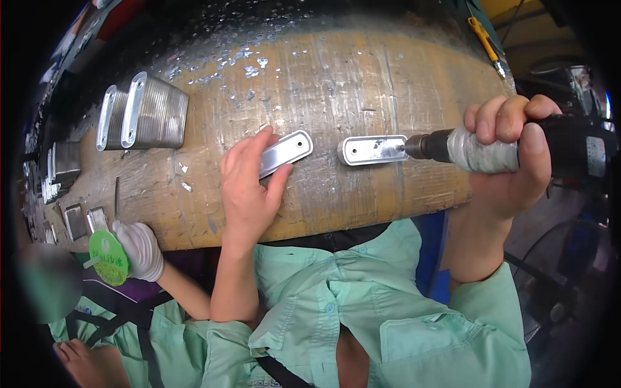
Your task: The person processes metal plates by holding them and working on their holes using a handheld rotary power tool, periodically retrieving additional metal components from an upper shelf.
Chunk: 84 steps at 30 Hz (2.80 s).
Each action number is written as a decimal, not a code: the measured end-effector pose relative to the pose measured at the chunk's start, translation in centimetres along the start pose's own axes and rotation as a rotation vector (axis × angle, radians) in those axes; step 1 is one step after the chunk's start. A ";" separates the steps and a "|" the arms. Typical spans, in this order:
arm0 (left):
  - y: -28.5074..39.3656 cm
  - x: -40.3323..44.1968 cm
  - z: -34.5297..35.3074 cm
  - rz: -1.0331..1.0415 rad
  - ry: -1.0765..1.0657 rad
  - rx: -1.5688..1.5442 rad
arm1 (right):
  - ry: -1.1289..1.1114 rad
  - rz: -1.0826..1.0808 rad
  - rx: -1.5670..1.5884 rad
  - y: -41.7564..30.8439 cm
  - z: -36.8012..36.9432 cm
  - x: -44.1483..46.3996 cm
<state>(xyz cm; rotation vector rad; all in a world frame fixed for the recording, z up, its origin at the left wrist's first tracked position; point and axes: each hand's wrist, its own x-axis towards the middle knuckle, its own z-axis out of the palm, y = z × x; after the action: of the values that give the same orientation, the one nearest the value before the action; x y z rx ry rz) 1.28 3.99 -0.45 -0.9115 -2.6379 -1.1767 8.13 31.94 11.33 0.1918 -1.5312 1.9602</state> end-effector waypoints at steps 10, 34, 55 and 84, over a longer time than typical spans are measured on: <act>-0.1 -0.2 -0.2 -0.003 0.014 -0.010 | -0.087 0.068 0.000 -1.0 3.0 -0.1; 1.6 0.4 -0.2 0.130 0.044 -0.041 | -0.085 -0.008 -0.011 0.4 4.2 -1.5; 5.1 3.0 2.6 0.193 -0.004 -0.222 | 0.189 0.042 -0.137 -0.9 -1.8 -6.3; -0.2 -0.2 0.4 -0.011 0.014 -0.027 | -0.065 0.008 -0.074 -1.0 -0.6 -0.8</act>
<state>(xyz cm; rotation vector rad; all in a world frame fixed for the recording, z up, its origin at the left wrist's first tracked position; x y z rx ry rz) 1.40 4.06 -0.95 -0.8914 -2.6258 -1.2200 9.47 32.29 11.53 0.2209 -1.6452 1.9168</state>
